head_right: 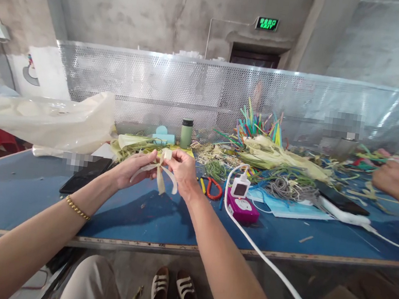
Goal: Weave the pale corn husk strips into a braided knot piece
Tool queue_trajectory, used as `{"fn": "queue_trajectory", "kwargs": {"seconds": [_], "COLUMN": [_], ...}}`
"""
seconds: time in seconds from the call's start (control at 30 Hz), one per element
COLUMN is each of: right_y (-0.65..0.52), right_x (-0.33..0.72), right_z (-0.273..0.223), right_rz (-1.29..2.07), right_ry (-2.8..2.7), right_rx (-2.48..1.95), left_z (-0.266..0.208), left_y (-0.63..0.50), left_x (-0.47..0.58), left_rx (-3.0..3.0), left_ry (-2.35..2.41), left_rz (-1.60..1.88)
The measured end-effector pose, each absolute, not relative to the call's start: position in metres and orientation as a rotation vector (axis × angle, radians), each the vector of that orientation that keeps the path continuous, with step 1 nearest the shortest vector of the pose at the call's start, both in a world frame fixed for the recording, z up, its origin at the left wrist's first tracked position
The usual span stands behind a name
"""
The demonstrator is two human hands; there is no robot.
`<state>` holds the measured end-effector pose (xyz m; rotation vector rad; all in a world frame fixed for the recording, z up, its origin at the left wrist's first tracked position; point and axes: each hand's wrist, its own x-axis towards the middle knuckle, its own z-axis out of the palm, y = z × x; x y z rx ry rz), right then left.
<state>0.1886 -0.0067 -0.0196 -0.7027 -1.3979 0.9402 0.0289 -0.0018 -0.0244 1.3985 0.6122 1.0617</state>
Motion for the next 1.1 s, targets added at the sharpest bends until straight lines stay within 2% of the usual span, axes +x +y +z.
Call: {"fn": "queue_trajectory", "kwargs": {"seconds": [0.57, 0.93, 1.1], "right_y": [0.0, 0.001, 0.009], "right_x": [0.186, 0.19, 0.196], "right_z": [-0.028, -0.025, -0.028], "right_rz": [0.93, 0.749, 0.433], "right_ry": [-1.37, -1.615, -1.674], "right_rx": [-0.737, -0.811, -0.982], "left_z": [-0.024, -0.017, -0.023], "left_y": [-0.005, -0.006, 0.002], "left_x": [0.032, 0.022, 0.023], "left_rx": [1.515, 1.392, 1.179], "left_ry": [0.702, 0.754, 0.741], "left_rz": [1.068, 0.936, 0.959]}}
